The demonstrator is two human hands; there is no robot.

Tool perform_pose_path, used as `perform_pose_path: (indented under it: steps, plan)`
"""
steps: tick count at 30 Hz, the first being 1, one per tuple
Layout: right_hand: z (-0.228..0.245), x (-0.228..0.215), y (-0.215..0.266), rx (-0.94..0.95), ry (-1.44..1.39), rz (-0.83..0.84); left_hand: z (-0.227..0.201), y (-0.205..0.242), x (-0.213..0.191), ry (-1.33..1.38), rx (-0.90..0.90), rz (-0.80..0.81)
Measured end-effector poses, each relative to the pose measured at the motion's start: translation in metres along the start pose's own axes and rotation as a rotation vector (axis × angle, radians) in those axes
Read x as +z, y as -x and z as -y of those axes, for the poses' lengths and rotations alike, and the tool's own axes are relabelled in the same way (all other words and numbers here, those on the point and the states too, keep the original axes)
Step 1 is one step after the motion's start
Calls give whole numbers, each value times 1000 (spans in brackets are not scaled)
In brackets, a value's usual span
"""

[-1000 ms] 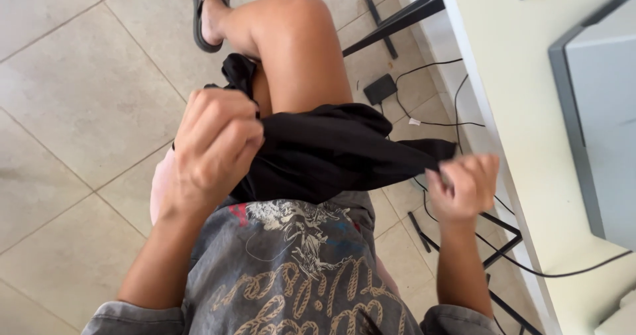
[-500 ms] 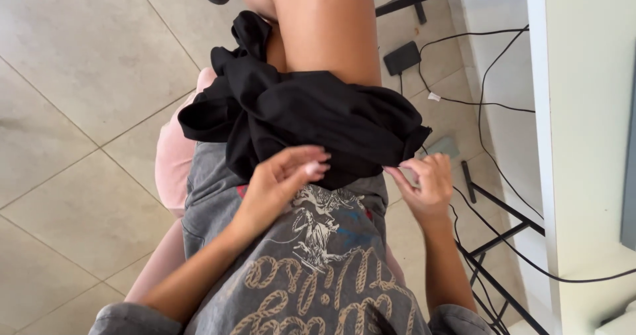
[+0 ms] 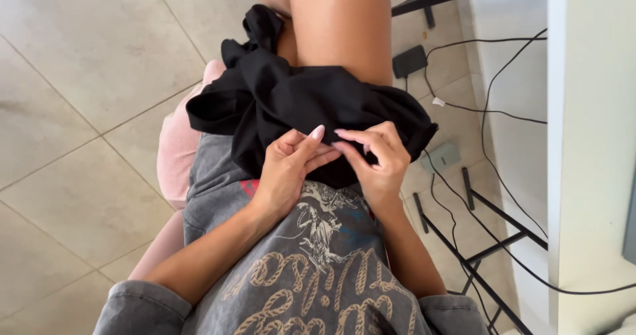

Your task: Trimming loose threads from a black garment and inspecting the seams at a sewing workstation.

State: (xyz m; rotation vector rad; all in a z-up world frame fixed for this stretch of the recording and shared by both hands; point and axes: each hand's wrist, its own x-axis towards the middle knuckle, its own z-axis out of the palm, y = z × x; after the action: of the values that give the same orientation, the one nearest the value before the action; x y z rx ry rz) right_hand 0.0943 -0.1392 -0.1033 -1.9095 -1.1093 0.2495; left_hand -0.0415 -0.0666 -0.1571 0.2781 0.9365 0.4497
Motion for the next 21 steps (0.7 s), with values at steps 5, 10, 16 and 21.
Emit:
perform_pose_path:
  steps: [5,10,16,21]
  plan:
    - [-2,2,8,-69,44,-132,14,-10,-13,-37,15,-14]
    - [-48,-38,44,-42,154,-267,14,-9,-21,-62,28,5]
    - [-74,-112,75,24,210,-463,1,-4,-10,-33,7,-12]
    - [-112,-167,134,259,405,-864,-21,4,7,-51,-31,-14]
